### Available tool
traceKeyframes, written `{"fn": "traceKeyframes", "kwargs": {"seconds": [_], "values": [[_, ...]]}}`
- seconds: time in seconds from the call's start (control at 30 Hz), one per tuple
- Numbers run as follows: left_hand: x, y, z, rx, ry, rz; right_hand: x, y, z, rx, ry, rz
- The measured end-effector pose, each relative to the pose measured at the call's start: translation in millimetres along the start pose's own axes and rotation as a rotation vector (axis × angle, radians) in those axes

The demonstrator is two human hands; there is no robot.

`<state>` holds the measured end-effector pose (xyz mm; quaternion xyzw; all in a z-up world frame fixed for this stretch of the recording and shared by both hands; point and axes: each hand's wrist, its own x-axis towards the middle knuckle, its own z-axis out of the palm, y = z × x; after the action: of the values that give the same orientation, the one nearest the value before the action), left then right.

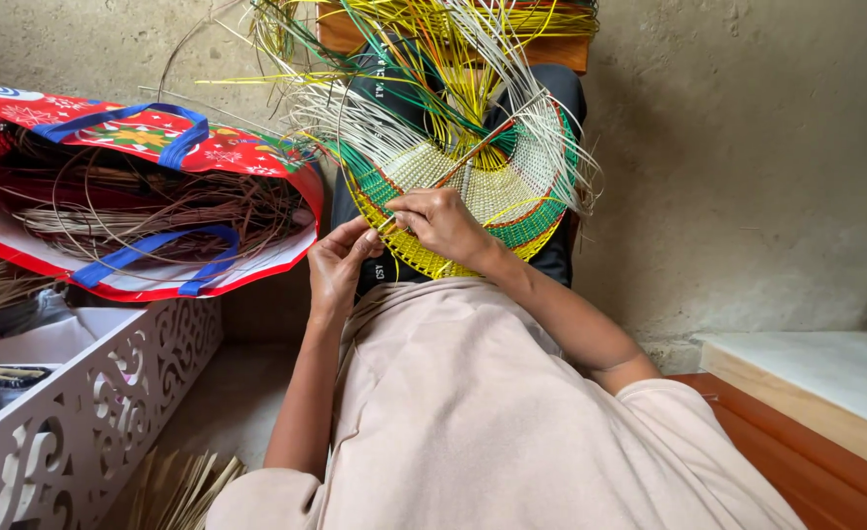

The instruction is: Weaving colored strands into a circular pattern to create a mat

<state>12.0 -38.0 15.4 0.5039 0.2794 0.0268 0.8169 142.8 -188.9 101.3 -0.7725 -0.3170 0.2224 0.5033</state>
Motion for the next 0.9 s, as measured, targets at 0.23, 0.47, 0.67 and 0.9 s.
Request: {"fn": "traceKeyframes", "kwargs": {"seconds": [0.23, 0.47, 0.67, 0.9], "values": [[-2, 7, 5, -0.024, -0.002, 0.002, 16, -8, -4, -0.175, -0.189, 0.077], [-1, 6, 1, -0.016, -0.029, -0.041, 30, -10, -3, -0.252, -0.322, 0.163], [2, 0, -7, -0.021, -0.016, -0.083, 35, -11, 3, -0.248, -0.332, 0.168], [1, -8, -17, -0.139, 0.036, -0.140, 24, 0, 14, -0.074, -0.225, 0.113]]}}
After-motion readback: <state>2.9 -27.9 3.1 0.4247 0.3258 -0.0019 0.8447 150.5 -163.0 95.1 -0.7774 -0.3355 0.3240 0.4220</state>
